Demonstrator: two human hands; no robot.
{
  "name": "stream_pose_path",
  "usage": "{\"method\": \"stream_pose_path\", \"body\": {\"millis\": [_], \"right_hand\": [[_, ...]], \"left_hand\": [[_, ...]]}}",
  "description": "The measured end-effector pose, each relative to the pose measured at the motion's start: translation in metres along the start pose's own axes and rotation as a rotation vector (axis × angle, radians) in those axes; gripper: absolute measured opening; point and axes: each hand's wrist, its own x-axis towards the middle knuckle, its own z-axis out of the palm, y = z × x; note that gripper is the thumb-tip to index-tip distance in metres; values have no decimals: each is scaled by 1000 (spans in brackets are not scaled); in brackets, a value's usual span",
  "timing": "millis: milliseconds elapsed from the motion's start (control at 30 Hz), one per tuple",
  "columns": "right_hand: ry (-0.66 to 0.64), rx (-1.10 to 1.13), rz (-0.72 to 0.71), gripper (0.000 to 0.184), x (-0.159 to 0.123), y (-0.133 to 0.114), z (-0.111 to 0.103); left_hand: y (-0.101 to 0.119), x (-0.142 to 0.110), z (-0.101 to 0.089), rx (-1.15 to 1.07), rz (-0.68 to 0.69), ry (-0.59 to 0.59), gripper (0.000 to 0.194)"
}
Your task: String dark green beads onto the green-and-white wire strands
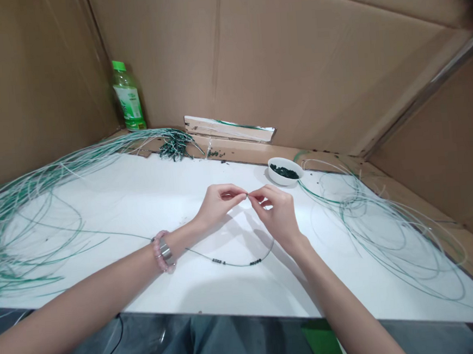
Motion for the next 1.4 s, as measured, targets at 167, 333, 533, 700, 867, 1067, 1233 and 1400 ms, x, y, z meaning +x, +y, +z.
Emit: {"method": "stream_pose_path", "body": {"millis": [167,333,533,700,867,1067,1233,1400], "right_hand": [[-18,103,122,10,1,3,0],[-28,174,240,14,2,5,1],[-82,200,363,12,4,5,1],[-242,255,462,8,10,11,-10],[-367,377,546,31,14,12,-14],[-372,497,592,29,11,15,-7],[-290,654,651,32,12,16,-8],[-95,785,703,29,13,23,-4]], "left_hand": [[-1,0,0,15,-6,14,13],[-2,0,1,25,4,7,17],[1,0,2,43,1,31,16],[2,7,-1,16,-25,196,17],[4,7,-1,-2,-46,161,18],[2,3,2,-1,-51,129,19],[1,12,-5,25,-87,37,35],[23,3,-29,305,-258,-521,44]]}}
